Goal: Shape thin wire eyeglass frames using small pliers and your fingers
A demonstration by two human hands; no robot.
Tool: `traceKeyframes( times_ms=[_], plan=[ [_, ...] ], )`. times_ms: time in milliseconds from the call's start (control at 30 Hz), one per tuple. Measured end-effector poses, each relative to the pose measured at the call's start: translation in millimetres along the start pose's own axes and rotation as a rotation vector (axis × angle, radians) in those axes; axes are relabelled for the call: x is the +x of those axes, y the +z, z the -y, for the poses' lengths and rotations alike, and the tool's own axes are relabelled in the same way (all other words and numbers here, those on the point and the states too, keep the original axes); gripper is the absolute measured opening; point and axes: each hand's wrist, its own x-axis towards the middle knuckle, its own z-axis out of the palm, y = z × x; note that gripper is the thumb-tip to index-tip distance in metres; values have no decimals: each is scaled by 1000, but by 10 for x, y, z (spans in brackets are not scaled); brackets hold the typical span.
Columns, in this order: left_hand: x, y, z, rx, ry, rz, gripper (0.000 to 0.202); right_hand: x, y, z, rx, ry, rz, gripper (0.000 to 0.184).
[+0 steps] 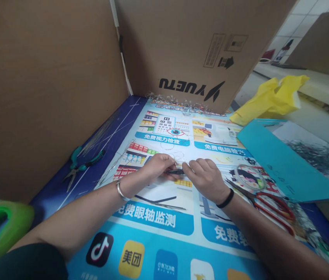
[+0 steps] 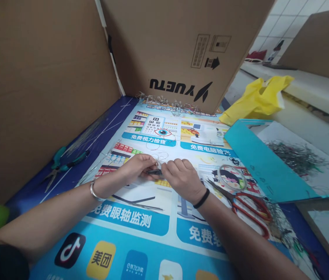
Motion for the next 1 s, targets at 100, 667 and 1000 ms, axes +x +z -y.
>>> traceKeyframes(
  times_ms=[100, 667, 1000],
  plan=[
    [3, 0, 1, -2, -6, 3, 23, -2, 11, 1, -11, -3, -22, 15],
    [-2, 27, 7, 72, 33, -49, 18, -8, 35, 22, -6, 35, 76, 16],
    [9, -1, 15, 395, 276, -103, 19, -37, 87, 58, 67, 140, 194, 14]
  ],
)
